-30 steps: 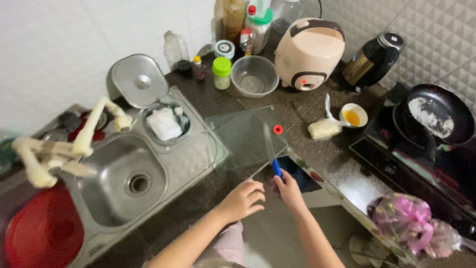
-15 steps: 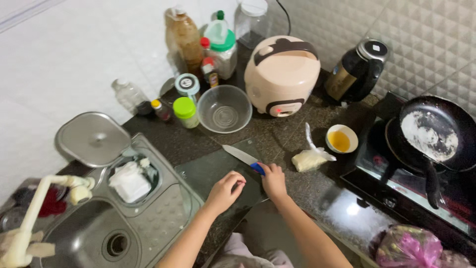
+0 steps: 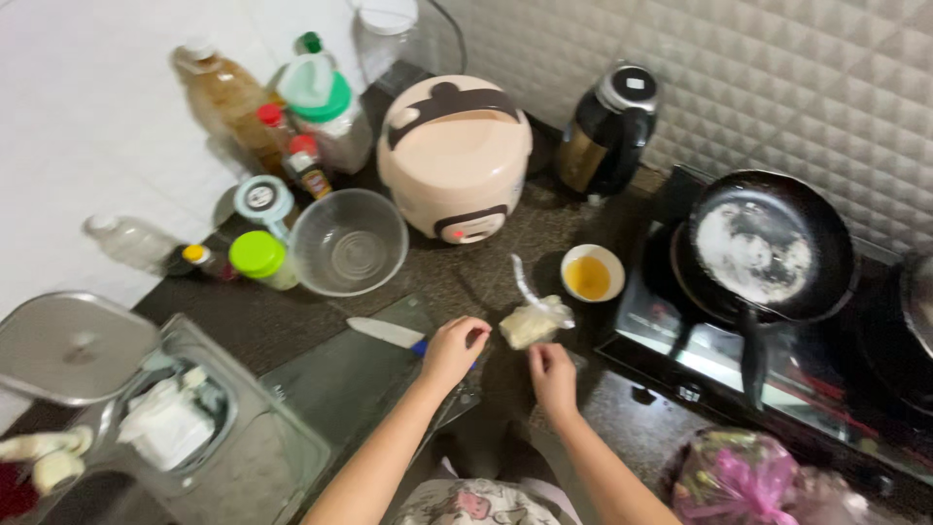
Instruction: The person washes a frying pan in the sink, then moves to the stove and places the pan on a burner. They unwrap a block of butter, cut a portion with a knife, and add it to the pan. The person then pours a liquid from a small bowl into the pan and stirs the mixture with chopsticks.
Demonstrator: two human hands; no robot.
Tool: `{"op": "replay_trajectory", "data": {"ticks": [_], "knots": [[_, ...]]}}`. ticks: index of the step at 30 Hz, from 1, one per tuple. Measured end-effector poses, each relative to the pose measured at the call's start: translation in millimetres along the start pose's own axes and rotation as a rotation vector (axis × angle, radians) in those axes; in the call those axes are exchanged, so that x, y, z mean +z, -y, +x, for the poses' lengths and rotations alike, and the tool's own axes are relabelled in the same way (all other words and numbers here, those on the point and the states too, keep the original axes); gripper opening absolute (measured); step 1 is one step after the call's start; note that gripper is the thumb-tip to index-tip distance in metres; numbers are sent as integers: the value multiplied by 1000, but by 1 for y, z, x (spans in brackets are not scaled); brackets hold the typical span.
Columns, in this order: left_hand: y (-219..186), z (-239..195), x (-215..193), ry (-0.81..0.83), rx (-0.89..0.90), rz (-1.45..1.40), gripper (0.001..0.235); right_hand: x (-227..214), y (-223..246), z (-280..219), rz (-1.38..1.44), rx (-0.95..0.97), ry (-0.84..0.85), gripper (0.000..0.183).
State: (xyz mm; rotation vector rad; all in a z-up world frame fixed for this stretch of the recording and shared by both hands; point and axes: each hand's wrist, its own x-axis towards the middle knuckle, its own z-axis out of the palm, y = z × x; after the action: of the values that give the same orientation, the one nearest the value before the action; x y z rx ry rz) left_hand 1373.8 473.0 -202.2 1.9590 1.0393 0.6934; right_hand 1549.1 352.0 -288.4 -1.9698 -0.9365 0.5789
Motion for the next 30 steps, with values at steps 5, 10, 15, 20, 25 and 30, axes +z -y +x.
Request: {"op": "replay_trajectory", "data": {"ticks": [5, 10, 15, 20, 25, 30], "knots": [[-15, 46, 89, -127, 205, 151, 36, -51, -19, 46, 20, -247, -257, 19], [-9, 63, 124, -71, 67, 247, 23, -66, -1, 77, 98, -357, -109, 37], [7, 66, 117, -12, 167, 189, 11, -61, 4, 90, 9, -248, 143, 33], [4, 68, 91, -31, 277, 267, 7, -54, 0, 87, -98, -263, 144, 14], [14, 60, 56, -69, 201, 272, 6, -53, -11, 80, 59, -239, 65, 13], [38, 58, 32, -80, -45, 23, 6, -59, -23, 68, 116, -23, 102, 13]]}}
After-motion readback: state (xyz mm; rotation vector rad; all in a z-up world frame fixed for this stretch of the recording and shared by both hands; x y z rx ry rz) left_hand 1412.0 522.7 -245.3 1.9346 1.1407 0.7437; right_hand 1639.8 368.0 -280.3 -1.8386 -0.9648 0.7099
